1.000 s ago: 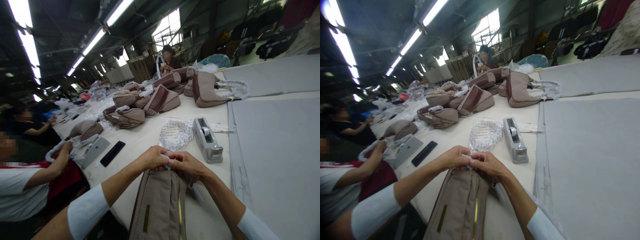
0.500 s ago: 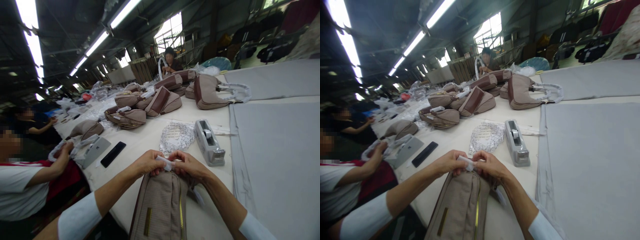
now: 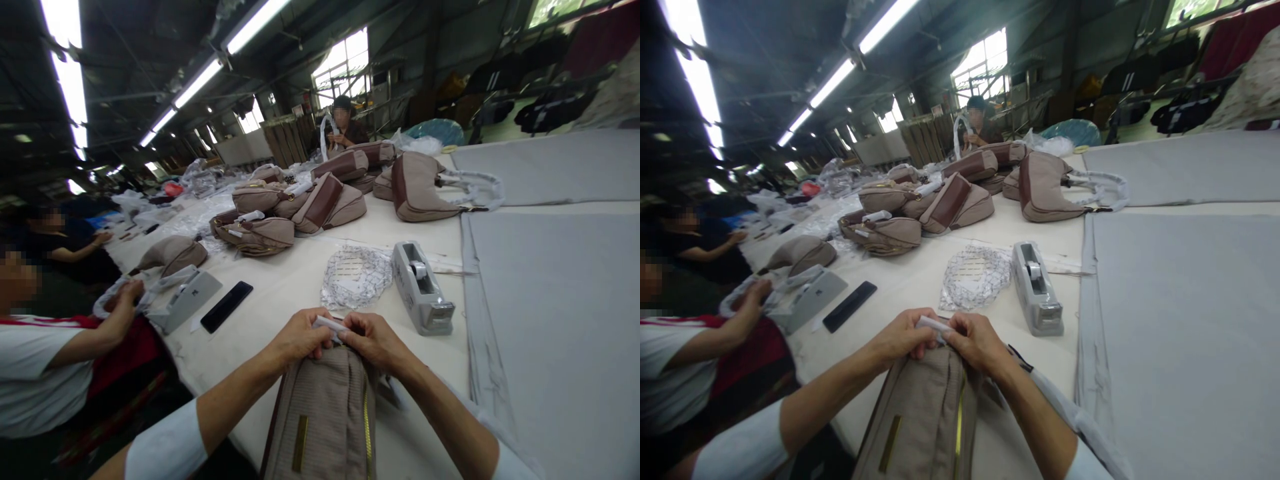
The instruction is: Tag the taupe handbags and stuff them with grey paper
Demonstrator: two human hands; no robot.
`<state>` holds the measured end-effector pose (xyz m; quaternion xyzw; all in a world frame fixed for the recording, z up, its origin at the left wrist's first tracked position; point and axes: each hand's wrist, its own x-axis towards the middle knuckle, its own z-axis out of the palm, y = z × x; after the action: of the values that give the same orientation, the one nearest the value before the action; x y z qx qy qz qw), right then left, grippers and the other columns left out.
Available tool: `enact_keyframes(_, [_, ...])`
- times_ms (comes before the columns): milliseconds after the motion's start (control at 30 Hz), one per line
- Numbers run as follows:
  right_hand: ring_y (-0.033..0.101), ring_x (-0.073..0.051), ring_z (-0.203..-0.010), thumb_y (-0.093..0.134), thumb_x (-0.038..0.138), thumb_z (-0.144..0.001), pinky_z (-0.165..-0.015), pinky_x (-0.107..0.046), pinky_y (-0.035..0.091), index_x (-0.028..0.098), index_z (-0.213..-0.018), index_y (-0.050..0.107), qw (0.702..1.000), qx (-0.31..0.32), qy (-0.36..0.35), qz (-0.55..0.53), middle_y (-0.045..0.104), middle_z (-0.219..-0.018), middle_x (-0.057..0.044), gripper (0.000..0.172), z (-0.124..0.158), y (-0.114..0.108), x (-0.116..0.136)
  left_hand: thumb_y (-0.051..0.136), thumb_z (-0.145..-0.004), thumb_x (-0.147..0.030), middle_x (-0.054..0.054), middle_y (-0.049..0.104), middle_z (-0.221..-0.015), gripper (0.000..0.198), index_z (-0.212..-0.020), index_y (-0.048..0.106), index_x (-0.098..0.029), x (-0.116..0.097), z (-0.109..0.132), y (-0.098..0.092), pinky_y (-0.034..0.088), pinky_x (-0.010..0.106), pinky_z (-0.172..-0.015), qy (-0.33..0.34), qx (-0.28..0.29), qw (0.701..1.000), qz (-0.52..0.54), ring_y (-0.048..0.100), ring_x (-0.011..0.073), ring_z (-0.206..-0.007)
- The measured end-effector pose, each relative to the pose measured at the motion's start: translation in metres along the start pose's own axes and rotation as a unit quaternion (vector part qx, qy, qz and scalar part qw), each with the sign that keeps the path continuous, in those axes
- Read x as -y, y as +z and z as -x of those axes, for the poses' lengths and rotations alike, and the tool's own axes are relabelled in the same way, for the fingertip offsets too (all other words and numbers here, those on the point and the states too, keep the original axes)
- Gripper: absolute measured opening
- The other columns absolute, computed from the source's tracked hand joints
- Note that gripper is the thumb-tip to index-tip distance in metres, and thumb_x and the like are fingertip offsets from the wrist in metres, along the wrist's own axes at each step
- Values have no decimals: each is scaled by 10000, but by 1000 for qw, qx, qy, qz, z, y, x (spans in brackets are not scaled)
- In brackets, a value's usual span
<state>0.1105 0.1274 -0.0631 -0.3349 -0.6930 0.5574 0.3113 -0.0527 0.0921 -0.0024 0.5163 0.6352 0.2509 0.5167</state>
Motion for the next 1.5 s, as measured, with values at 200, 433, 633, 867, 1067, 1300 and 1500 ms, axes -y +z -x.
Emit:
enact_keyframes(200, [480, -119, -603, 509, 239, -826, -565, -226, 329, 169, -692, 561, 985, -38, -63, 155, 543, -629, 11, 160, 9, 9, 4, 552, -658, -224, -54, 556, -536, 146, -787, 540, -155, 10, 2, 3, 302, 142, -355, 23, -6, 999, 43, 426, 42, -351])
enact_keyframes(433, [543, -155, -677, 442, 191, -878, -599, -239, 363, 174, -789, 579, 931, -83, -180, 306, 588, -731, -46, 165, 23, 15, -4, 524, -655, -192, -54, 546, -519, 134, -778, 557, -152, 18, 6, 11, 303, 134, -358, 30, -28, 996, 75, 412, 38, -360])
enact_keyframes(633, [552, -157, -705, 424, 165, -885, -619, -241, 402, 179, -876, 609, 901, -71, -232, 359, 609, -766, -58, 186, 30, 9, -3, 531, -653, -188, -44, 558, -544, 158, -800, 573, -148, 24, 10, 14, 363, 150, -395, 34, -14, 994, 98, 454, 51, -394])
enact_keyframes(867, [601, -181, -858, 459, 201, -853, -753, -273, 451, 210, -1019, 651, 981, -47, -103, 159, 663, -938, -54, 254, 31, -7, 13, 533, -675, -196, -45, 559, -540, 146, -807, 577, -153, 31, 11, 14, 378, 151, -407, 49, -20, 994, 91, 472, 55, -403])
enact_keyframes(1067, [577, -159, -728, 535, 297, -820, -645, -241, 426, 168, -869, 680, 998, 50, -22, 29, 641, -783, -18, 200, 14, -4, 9, 513, -692, -158, -54, 552, -536, 133, -797, 593, -149, 31, 14, 15, 394, 155, -437, 76, -26, 995, 58, 486, 56, -423])
enact_keyframes(1300, [498, -140, -714, 478, 242, -846, -652, -253, 390, 166, -801, 554, 977, 51, -71, 196, 533, -768, -17, 117, 15, 2, 6, 536, -685, -166, -56, 528, -471, 178, -851, 595, -140, 31, 15, 14, 405, 165, -471, 62, -13, 997, 36, 494, 71, -437])
enact_keyframes(1500, [500, -183, -757, 406, 212, -876, -690, -303, 407, 139, -872, 516, 935, 63, -82, 340, 539, -837, -76, 132, 21, 9, 22, 470, -664, -229, -3, 612, -630, 255, -889, 551, -141, 14, 14, 2, 412, 174, -450, -10, 52, 998, 46, 547, 88, -473])
